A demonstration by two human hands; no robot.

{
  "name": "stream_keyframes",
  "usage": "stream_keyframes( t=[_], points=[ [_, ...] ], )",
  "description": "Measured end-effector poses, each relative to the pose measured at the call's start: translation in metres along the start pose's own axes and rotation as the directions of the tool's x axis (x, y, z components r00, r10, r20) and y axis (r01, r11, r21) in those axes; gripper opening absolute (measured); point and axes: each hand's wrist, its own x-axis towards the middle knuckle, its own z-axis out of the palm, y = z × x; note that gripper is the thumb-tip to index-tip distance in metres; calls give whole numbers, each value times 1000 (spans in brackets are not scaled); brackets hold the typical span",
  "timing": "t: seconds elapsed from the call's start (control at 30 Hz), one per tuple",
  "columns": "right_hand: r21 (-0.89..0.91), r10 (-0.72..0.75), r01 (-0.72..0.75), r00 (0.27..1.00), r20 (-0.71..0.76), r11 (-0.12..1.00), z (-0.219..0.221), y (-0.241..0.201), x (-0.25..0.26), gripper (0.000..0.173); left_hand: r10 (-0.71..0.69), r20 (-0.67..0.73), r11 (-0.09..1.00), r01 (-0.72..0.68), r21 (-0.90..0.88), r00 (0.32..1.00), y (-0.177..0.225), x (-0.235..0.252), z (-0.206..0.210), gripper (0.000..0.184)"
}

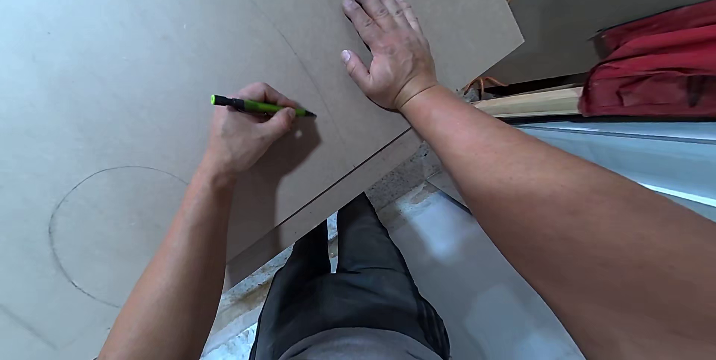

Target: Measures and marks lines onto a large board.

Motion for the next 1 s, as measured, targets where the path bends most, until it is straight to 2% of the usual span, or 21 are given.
stream_keyframes(
  t=[0.07,0.2,0.33,0.5,0.7,1.0],
  points=[
    [0,-2,2,1000,4,1000,-1,0,0,72,-4,10,1000,5,-17,1000,-1,-2,1,11],
    [11,1,-1,1000,-1,1000,-1,0,0,71,-16,-64,1000,14,-26,998,0,-2,6,11],
    [8,7,-7,1000,3,1000,-1,-1,-1,71,-71,115,997,68,35,991,4,-15,-1,12],
    [9,11,-11,1000,7,1000,-2,-1,-1,71,-56,85,998,56,6,995,0,-23,3,12],
    [10,10,-11,1000,11,1000,-2,-2,-1,71,-109,249,993,92,77,962,3,-29,-7,10],
    [2,18,-18,1000,11,1000,-3,-2,0,71,-138,247,989,120,88,959,6,-24,-5,9]
  ],
)
